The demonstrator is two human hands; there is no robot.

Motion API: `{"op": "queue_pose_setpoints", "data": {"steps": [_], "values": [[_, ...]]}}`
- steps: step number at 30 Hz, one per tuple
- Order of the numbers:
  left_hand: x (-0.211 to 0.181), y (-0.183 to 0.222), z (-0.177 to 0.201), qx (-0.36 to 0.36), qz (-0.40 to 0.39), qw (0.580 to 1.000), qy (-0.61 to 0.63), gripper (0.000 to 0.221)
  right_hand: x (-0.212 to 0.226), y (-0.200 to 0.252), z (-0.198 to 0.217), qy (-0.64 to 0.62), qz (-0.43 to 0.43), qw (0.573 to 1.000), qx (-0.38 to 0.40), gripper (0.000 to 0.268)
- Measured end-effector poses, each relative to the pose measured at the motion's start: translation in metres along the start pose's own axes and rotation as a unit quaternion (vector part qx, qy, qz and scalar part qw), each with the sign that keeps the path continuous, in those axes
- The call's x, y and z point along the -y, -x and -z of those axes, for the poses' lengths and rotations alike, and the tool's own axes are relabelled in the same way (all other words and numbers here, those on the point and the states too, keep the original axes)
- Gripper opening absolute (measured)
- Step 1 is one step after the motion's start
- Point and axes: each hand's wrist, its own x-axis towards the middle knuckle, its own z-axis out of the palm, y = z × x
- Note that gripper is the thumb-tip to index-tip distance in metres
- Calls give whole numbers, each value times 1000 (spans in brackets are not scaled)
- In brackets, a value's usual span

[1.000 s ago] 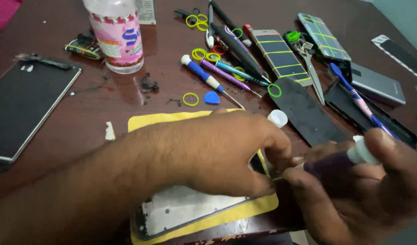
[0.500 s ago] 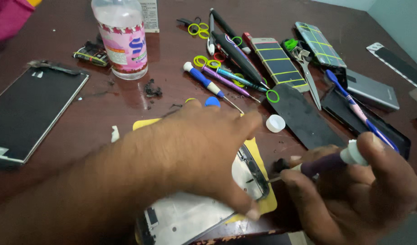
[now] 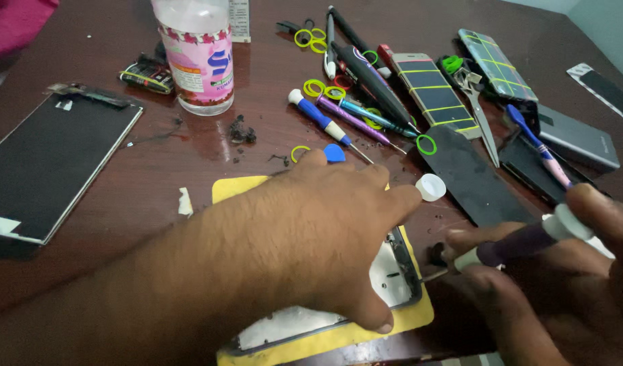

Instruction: The person uses a screwdriver to remove screws from the back of a disassembled smartphone. They then lift the back cover to reveal the internal components and continue to remove screws from the interior frame.

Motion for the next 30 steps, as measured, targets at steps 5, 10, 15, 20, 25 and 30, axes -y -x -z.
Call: {"op": "queue_pose_setpoints", "data": {"steps": [5, 10, 15, 20, 25, 30], "values": [[11, -3, 0, -51, -18, 997, 58, 80, -13, -15, 42, 171, -30, 983, 50, 29], [10, -5, 1, -43, 2, 996, 72, 69, -15, -37, 69, 290, -20, 941, 170, 24], [12, -3, 2, -67, -1, 994, 90, 69, 12, -49, 65, 313, -22, 923, 222, 40], [12, -3, 3, -62, 4, 994, 88, 71, 31, -57, 56, 303, -7, 922, 239, 38], [10, -4, 3, -52, 23, 994, 89, 72, 34, -62, 53, 363, -113, 884, 273, 33], [10, -3, 4, -47, 27, 994, 99, 72, 45, -62, 47, 356, -34, 898, 258, 37]]}}
